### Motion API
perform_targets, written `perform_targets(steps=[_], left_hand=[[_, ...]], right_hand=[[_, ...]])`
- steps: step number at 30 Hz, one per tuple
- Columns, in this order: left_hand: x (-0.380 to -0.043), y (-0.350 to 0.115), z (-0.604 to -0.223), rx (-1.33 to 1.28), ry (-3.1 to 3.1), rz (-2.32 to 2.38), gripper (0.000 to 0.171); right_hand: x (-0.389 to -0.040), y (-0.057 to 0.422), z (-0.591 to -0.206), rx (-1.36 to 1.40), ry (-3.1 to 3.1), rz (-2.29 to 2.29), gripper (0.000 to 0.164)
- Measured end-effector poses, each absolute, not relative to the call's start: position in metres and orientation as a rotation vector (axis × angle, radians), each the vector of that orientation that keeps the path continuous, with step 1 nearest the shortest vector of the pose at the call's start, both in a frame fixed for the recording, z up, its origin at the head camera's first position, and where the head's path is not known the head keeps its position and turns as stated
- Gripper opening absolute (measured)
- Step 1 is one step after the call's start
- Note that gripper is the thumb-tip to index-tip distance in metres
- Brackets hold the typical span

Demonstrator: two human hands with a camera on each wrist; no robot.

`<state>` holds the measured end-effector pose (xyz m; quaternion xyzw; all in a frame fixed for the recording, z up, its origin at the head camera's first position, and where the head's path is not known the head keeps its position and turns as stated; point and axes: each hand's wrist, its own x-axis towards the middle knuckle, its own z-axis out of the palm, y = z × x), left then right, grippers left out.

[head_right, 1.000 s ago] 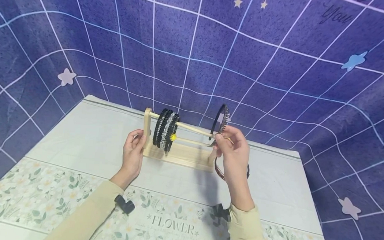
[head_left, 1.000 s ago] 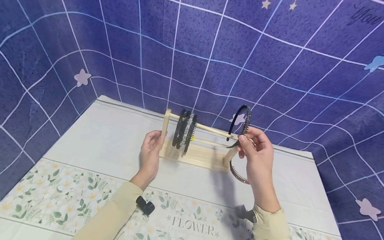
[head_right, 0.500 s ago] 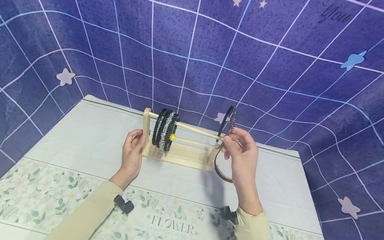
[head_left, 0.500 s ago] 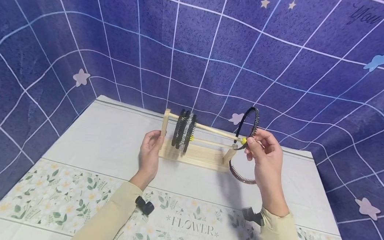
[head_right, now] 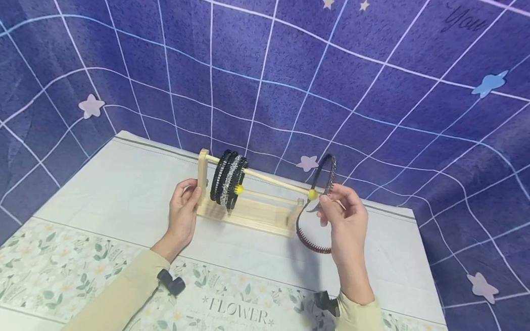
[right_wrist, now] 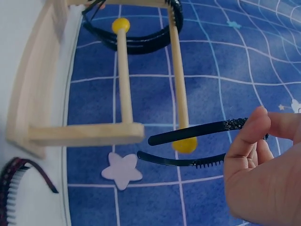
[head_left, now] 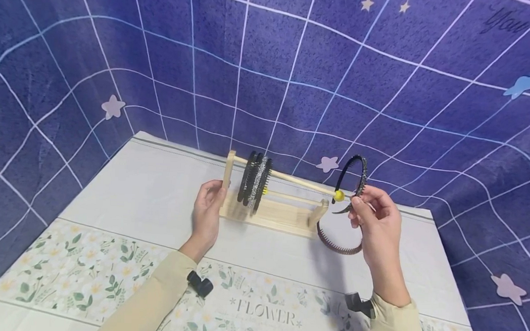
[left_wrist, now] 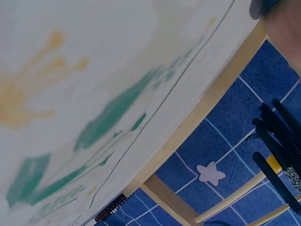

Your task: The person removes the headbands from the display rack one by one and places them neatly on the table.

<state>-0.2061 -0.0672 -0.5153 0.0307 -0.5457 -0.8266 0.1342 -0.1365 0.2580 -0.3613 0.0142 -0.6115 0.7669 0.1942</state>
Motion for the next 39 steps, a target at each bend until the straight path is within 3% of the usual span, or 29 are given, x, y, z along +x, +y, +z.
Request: perform_targets(steps=[39], left_hand=[[-0.207,-0.067,-0.518,0.091,-1.61,-2.373,0.02]], right_hand=[[-0.117,0.335,-0.41,-0.06,-2.017,2.046,0.027]])
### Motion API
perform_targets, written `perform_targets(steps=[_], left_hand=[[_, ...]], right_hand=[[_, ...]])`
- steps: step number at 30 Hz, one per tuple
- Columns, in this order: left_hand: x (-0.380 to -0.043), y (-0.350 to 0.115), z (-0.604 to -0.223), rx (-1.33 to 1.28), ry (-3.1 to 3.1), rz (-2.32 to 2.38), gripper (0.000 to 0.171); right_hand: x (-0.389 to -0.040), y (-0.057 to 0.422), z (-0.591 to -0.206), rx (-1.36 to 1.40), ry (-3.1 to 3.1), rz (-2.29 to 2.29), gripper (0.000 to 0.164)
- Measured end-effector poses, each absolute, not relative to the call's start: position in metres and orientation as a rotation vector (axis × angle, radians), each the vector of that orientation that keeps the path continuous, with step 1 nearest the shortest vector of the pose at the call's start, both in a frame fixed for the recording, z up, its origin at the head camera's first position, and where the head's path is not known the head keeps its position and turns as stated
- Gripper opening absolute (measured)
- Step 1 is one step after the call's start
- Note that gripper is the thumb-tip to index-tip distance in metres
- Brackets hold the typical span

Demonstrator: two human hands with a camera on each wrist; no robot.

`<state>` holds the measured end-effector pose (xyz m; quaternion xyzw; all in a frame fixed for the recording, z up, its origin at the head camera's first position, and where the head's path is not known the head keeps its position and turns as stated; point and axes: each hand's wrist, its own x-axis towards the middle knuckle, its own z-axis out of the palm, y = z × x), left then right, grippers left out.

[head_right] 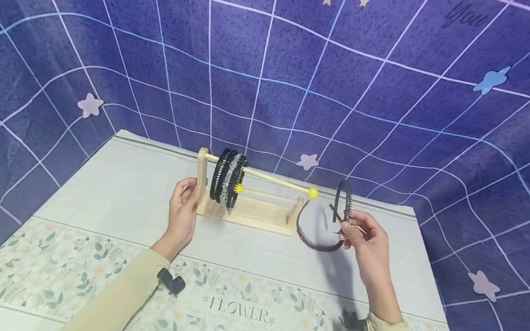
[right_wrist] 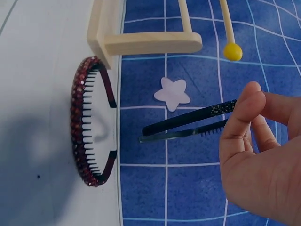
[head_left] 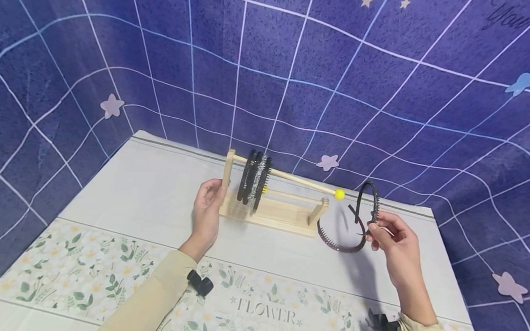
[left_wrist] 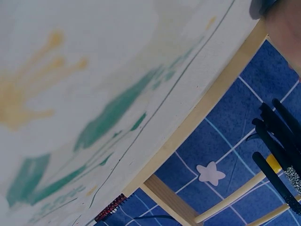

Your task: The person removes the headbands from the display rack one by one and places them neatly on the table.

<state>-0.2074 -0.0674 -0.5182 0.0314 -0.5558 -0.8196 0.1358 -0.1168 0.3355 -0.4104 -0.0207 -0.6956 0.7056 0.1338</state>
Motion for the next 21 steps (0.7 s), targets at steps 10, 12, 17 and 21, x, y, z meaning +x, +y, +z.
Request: perform_targets(steps=[10,12,17,21], left_hand=[[-0.208,-0.067,-0.517,0.104,-1.617,-2.378,0.02],[-0.208,-0.067,-0.517,0.102,-1.616,-2.381,0.02],[-0.207,-0.067,-0.516,0.102,-1.605,-2.387,0.02],[-0.207,-0.067,-0.516,0.092,-1.587,-2.388,0.02]], right_hand=[[-0.113,0.356,-0.414,-0.113,-1.952,2.129,0.024],[-0.112,0.36,-0.415,-0.121,-1.941,2.143,0.022],[-0.109,0.369,-0.416,-0.162,-1.971,2.128,0.019],[-0.106,0.376,-0.418,-0.224,-2.009,2.079,0.016]])
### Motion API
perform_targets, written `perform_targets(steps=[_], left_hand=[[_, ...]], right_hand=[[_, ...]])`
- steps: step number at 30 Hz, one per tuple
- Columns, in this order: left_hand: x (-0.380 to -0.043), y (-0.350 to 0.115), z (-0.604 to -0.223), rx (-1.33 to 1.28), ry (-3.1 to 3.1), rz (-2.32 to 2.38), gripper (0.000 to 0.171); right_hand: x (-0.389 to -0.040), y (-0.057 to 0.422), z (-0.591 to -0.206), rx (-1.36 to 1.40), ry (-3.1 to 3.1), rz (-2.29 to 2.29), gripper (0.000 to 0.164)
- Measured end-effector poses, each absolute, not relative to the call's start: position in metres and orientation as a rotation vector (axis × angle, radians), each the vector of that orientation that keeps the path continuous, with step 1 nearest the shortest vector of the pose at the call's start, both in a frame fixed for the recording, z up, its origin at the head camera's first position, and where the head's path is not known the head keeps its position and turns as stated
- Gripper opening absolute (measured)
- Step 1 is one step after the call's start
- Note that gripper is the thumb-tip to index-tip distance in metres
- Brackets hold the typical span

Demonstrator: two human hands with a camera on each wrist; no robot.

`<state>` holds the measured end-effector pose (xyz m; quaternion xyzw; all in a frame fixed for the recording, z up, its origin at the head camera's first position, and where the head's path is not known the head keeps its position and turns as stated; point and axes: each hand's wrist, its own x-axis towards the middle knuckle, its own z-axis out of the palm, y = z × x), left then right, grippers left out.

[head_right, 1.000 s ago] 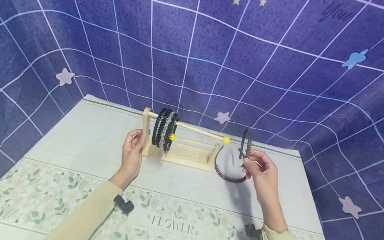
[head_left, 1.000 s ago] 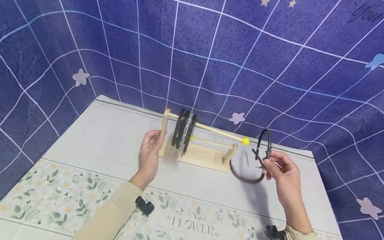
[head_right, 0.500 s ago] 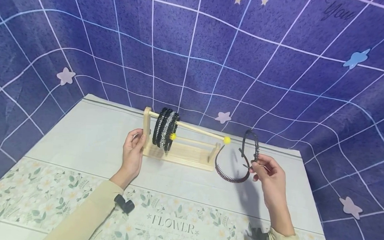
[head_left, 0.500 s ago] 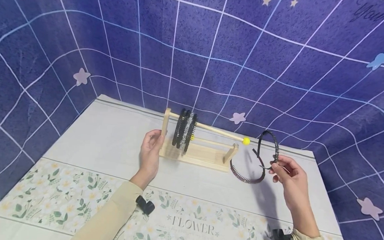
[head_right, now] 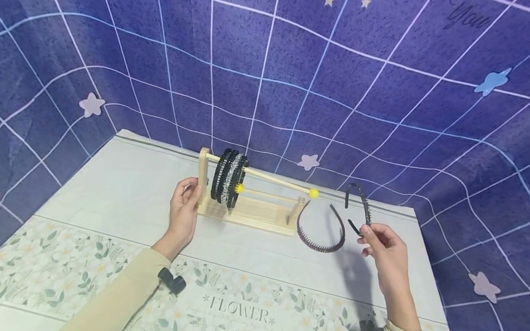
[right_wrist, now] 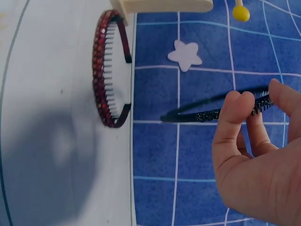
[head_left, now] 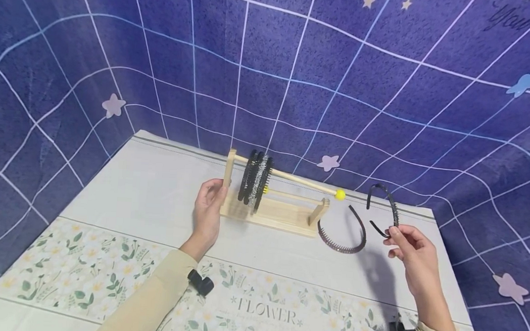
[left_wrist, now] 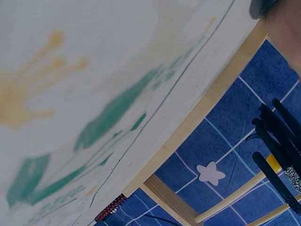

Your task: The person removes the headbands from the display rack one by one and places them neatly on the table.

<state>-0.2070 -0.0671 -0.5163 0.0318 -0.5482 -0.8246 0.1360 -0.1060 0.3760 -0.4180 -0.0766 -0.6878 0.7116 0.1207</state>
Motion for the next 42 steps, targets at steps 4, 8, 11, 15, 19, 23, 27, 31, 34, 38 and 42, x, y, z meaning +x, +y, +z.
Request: perform_targets(steps=[4,8,11,15,19,23,27,31,34,38,42], left_hand=[[-0.207,-0.067,-0.516,0.092,-1.598,-2.376,0.02],[-0.207,-0.067,-0.517,0.102,-1.616,-2.367,0.02],[-0.207,-0.067,-0.517,0.103,-1.613,-2.368,0.02],[-0.207,-0.067,-0.517,0.105,-1.608,-2.371,0.02],[-0.207,-0.067,-0.517,0.105,-1.605,-2.376,0.021],[-0.208,-0.067,-0.518,0.098,-1.586,-2.385,0.021],[-0.207,-0.067,-0.517,0.099,-1.589,-2.382,0.02],[-0.208,-0.067,-0.517,0.106,-1.6,-2.379,0.02],[-0.208,-0.067,-0.518,0.11,-1.609,-2.373,0.02],[-0.208,-0.067,-0.518,0.105,-1.606,-2.376,0.02],[-0.209,-0.067,-0.519,0.102,-1.6,-2.381,0.02]], right_hand=[[-0.104,0.385,-0.421,-0.242,-2.04,2.03,0.015],[-0.1,0.397,-0.425,-0.171,-2.074,2.004,0.016],[-0.097,0.407,-0.429,-0.105,-2.126,1.956,0.016],[-0.094,0.422,-0.435,-0.006,-2.242,1.831,0.02],[-0.092,0.434,-0.44,0.085,-2.343,1.745,0.026],[-0.09,0.444,-0.446,0.145,-2.419,1.704,0.03],[-0.092,0.453,-0.453,0.209,-2.467,1.643,0.032],[-0.094,0.463,-0.458,0.238,-2.487,1.604,0.033],[-0.096,0.471,-0.463,0.244,-2.483,1.609,0.035],[-0.098,0.482,-0.469,0.25,-2.481,1.63,0.037],[-0.101,0.491,-0.473,0.265,-2.486,1.639,0.038]])
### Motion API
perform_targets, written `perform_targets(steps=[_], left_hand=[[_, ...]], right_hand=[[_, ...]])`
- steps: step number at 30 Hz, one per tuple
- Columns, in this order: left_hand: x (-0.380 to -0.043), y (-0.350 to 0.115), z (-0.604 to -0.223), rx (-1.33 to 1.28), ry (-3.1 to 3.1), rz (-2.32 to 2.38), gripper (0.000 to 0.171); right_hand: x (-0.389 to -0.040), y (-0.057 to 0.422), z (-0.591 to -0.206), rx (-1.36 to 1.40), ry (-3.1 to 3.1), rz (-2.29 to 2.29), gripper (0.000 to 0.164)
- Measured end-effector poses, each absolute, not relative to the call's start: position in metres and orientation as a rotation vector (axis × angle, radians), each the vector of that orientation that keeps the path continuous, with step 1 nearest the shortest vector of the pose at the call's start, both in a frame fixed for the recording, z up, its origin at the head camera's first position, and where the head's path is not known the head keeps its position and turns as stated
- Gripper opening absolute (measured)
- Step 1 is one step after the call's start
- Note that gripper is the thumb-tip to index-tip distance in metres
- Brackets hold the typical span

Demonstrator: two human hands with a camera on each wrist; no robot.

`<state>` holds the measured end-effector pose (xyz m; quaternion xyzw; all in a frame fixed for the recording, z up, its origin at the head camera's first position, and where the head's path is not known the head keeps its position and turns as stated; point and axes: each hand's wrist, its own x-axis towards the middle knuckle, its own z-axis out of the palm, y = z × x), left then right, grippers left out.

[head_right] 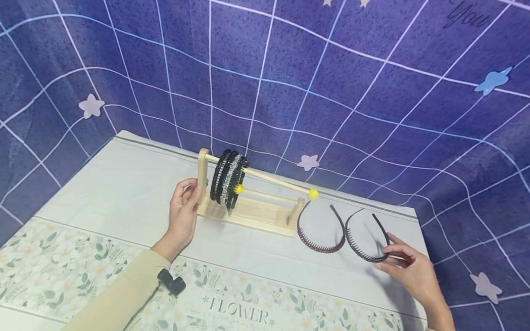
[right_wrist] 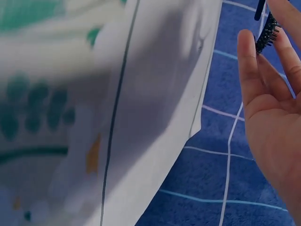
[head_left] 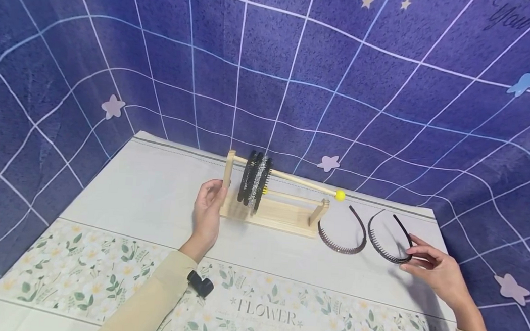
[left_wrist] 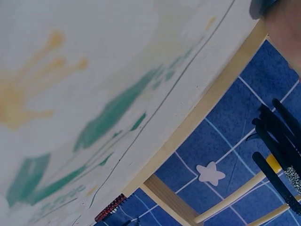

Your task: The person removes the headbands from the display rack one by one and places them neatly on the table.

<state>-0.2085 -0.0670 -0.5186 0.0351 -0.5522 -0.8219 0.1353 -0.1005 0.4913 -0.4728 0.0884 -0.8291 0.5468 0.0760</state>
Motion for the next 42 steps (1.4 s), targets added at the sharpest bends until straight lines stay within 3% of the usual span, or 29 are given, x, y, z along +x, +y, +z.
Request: perform_targets(steps=[9,19,30,42], left_hand=[[-0.209,-0.067,-0.52,0.09,-1.583,-2.375,0.02],[-0.205,-0.069,-0.516,0.101,-1.656,-2.369,0.021],[-0.207,-0.067,-0.516,0.108,-1.619,-2.391,0.02],[-0.206,-0.067,-0.516,0.095,-1.627,-2.375,0.018]], right_hand=[[-0.104,0.51,-0.483,0.282,-2.557,1.581,0.039],[-0.103,0.526,-0.497,0.115,-2.747,1.322,0.038],[-0.11,0.526,-0.5,0.298,-2.755,1.175,0.042],[-0.113,0.526,-0.503,0.276,-2.79,1.118,0.043]])
